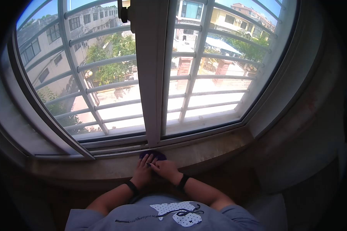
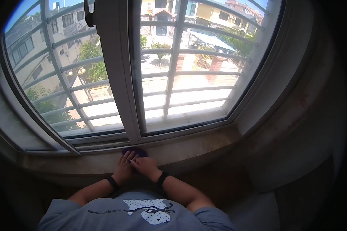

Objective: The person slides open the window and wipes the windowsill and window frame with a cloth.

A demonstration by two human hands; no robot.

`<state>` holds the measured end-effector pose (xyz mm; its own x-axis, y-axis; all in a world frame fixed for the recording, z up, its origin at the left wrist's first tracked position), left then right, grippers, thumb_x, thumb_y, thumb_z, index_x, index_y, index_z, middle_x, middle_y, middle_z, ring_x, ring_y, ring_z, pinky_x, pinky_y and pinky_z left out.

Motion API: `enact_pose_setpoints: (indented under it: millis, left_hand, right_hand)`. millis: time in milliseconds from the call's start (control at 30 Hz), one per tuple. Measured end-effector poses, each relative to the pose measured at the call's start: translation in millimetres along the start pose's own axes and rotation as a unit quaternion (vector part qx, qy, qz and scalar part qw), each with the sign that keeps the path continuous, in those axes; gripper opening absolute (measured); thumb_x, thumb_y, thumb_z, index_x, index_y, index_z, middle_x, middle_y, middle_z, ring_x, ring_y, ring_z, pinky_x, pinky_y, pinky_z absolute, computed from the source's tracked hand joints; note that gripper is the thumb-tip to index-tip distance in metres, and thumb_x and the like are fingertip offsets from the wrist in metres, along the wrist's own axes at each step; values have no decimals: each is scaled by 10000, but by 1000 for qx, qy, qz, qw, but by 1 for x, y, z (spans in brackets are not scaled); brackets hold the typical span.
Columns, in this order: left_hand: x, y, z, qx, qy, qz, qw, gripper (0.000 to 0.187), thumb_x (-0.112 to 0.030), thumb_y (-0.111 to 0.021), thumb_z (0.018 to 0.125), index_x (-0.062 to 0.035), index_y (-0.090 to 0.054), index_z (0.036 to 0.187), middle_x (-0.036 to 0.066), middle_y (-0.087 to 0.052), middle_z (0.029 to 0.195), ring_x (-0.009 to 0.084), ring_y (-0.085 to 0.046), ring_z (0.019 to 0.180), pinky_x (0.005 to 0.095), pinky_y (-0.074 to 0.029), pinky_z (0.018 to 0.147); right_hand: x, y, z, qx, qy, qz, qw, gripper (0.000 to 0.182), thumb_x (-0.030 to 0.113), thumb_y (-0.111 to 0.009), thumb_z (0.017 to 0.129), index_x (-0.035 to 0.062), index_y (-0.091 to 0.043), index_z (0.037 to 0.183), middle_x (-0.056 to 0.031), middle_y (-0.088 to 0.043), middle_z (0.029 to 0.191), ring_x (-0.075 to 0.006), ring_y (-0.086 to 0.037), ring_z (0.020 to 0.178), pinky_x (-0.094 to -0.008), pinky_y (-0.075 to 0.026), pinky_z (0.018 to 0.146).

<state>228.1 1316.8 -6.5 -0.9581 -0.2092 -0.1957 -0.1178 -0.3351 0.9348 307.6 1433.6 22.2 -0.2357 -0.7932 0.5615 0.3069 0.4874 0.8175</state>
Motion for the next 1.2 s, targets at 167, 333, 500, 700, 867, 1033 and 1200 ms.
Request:
enact_pose_setpoints:
  millis: [167, 333, 500, 700, 867, 1033, 1200]
  left_hand:
    - [66, 47, -63, -16, 40, -37, 998, 726, -457, -651, 758, -86, -434, 1342, 142, -352, 1434, 329, -289, 1345, 469, -233, 1100]
    - [142, 77, -134, -42, 59, -58, 996, 757, -488, -669, 733, -34, -454, 1298, 169, -412, 1384, 323, -285, 1346, 445, -200, 1130]
    - [200, 105, -188, -19, 91, -43, 995, 708, -437, -632, 777, -47, -434, 1334, 166, -385, 1407, 335, -306, 1335, 419, -245, 1120]
    - [212, 106, -201, -24, 57, -22, 998, 744, -438, -672, 745, -54, -434, 1336, 168, -369, 1420, 333, -293, 1344, 421, -250, 1119]
    - [207, 117, -201, -43, 107, -59, 992, 704, -423, -672, 750, -83, -454, 1327, 143, -377, 1424, 320, -313, 1338, 430, -280, 1100]
    - [214, 105, -200, -15, 116, -24, 993, 661, -423, -652, 764, -127, -468, 1326, 110, -379, 1432, 318, -349, 1320, 437, -321, 1068]
    - [211, 104, -204, -28, 131, -29, 991, 690, -382, -658, 741, -111, -447, 1339, 105, -358, 1443, 300, -312, 1347, 445, -271, 1098]
  right_hand:
    - [71, -68, 40, 37, 72, 35, 996, 391, 414, -541, 880, 79, -638, 705, -146, -631, 676, -357, -612, 630, -456, -477, 554]
    - [157, -130, 62, 62, 73, 42, 995, 381, 396, -554, 878, 83, -624, 671, -142, -616, 639, -347, -610, 605, -449, -479, 543]
    - [224, -181, 76, 48, 96, -13, 994, 349, 386, -560, 875, 108, -637, 679, -131, -616, 630, -331, -613, 578, -436, -486, 524]
    - [245, -177, 71, 64, 72, 16, 995, 321, 386, -568, 875, 107, -635, 731, -134, -617, 643, -336, -615, 595, -439, -480, 529]
    - [251, -168, 71, 78, 98, 28, 992, 299, 368, -586, 872, 95, -612, 754, -142, -614, 657, -342, -610, 610, -442, -468, 529]
    - [249, -172, 73, 87, 102, 30, 990, 302, 354, -577, 876, 88, -601, 735, -146, -603, 645, -344, -605, 597, -442, -464, 521]
    - [247, -183, 70, 76, 105, 39, 991, 275, 314, -571, 876, 84, -592, 727, -146, -606, 646, -347, -601, 591, -445, -461, 519]
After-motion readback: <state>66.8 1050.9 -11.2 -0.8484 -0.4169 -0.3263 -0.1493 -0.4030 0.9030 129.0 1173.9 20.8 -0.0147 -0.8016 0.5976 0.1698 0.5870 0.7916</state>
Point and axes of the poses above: each hand's wrist, its own z-axis towards the middle knuckle, its own y-axis out of the back of the hand, x = y × z, the point moved 3 cm from there along z, towards the middle knuckle
